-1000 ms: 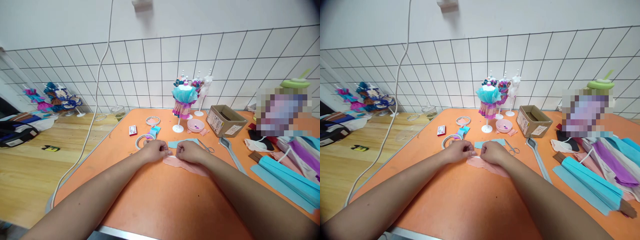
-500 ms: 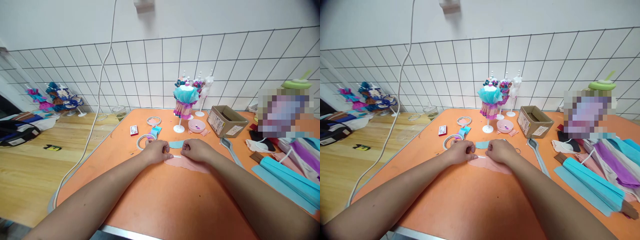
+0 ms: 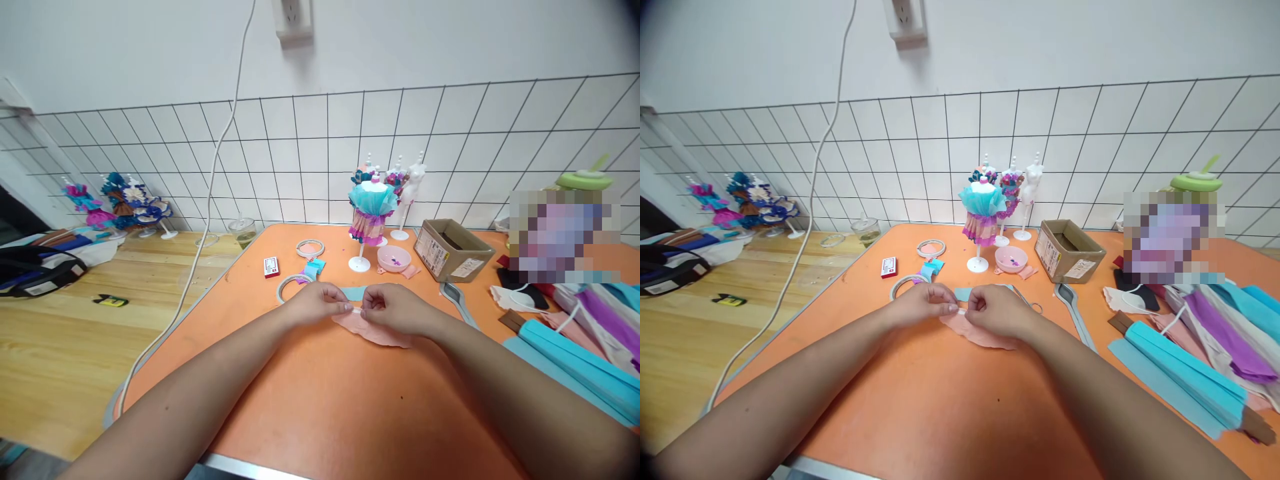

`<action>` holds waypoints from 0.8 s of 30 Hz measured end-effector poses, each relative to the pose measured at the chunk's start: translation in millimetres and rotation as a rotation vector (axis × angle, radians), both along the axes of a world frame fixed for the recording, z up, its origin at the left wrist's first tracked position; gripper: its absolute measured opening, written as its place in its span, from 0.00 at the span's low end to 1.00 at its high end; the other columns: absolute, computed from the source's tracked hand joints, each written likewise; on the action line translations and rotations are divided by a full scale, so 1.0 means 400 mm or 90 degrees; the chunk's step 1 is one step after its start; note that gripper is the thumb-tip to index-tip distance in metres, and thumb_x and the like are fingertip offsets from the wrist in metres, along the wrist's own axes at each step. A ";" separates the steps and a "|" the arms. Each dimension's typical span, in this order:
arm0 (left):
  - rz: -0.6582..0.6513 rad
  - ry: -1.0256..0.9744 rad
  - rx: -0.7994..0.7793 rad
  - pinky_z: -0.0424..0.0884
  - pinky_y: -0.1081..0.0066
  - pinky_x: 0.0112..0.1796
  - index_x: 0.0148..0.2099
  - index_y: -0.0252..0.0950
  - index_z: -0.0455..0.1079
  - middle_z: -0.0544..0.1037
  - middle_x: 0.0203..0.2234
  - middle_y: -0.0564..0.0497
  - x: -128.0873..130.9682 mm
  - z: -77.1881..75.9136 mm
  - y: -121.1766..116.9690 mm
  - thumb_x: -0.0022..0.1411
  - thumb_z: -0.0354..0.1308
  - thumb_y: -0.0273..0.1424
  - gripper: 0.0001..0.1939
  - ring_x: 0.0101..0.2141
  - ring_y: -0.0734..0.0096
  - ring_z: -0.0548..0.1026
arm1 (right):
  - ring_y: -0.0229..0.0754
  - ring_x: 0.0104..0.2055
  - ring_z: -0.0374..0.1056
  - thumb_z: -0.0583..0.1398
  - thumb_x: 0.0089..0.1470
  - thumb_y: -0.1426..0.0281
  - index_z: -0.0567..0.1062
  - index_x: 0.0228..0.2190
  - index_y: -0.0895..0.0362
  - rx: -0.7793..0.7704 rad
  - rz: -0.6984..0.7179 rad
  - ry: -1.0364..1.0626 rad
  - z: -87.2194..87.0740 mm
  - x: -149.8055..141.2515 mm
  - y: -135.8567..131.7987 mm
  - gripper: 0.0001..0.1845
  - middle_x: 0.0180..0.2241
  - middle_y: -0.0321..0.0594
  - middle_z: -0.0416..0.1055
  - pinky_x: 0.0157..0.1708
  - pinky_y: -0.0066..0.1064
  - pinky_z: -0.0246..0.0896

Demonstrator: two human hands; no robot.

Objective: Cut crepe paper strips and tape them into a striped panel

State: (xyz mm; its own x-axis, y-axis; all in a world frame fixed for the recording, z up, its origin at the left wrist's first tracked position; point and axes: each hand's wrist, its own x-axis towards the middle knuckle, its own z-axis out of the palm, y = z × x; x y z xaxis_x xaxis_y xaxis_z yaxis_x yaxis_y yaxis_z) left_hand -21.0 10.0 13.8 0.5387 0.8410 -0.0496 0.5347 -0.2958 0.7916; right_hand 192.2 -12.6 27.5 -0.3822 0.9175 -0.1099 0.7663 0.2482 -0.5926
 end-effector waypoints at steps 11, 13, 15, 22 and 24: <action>0.002 -0.068 -0.047 0.67 0.73 0.38 0.41 0.35 0.73 0.78 0.37 0.49 0.034 0.023 -0.044 0.57 0.56 0.46 0.19 0.39 0.68 0.73 | 0.39 0.32 0.70 0.59 0.51 0.65 0.66 0.47 0.53 -0.075 -0.133 0.281 -0.019 -0.004 -0.075 0.20 0.31 0.35 0.75 0.27 0.25 0.59; -0.005 -0.078 -0.076 0.68 0.72 0.40 0.43 0.36 0.73 0.78 0.39 0.49 0.033 0.021 -0.042 0.57 0.56 0.47 0.21 0.41 0.66 0.73 | 0.39 0.33 0.71 0.59 0.50 0.66 0.65 0.47 0.52 -0.041 -0.134 0.271 -0.015 0.009 -0.080 0.21 0.31 0.35 0.74 0.29 0.26 0.60; -0.013 -0.079 -0.108 0.68 0.71 0.41 0.41 0.35 0.74 0.78 0.38 0.49 0.031 0.020 -0.040 0.55 0.58 0.47 0.21 0.41 0.65 0.73 | 0.40 0.33 0.71 0.59 0.50 0.67 0.65 0.47 0.52 -0.017 -0.133 0.268 -0.012 0.025 -0.083 0.21 0.31 0.35 0.74 0.31 0.27 0.61; -0.006 -0.134 -0.146 0.66 0.72 0.40 0.35 0.35 0.74 0.78 0.32 0.51 0.044 0.027 -0.051 0.55 0.57 0.47 0.19 0.37 0.68 0.73 | 0.38 0.30 0.69 0.60 0.49 0.68 0.67 0.44 0.50 -0.006 -0.136 0.301 -0.017 0.054 -0.081 0.18 0.28 0.31 0.72 0.30 0.27 0.59; 0.006 -0.128 -0.159 0.66 0.72 0.39 0.35 0.34 0.75 0.78 0.32 0.50 0.045 0.026 -0.051 0.53 0.60 0.46 0.19 0.36 0.69 0.73 | 0.37 0.28 0.68 0.60 0.49 0.68 0.66 0.45 0.50 -0.016 -0.137 0.311 -0.017 0.054 -0.080 0.19 0.28 0.31 0.72 0.27 0.26 0.57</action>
State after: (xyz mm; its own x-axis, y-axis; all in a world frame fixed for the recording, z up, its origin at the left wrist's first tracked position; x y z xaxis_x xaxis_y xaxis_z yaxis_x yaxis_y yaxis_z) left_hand -2.8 -10.4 24.4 0.5511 0.8212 -0.1482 0.3621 -0.0753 0.9291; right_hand 213.9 -44.7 20.6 -0.1979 0.9802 0.0116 0.4313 0.0977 -0.8969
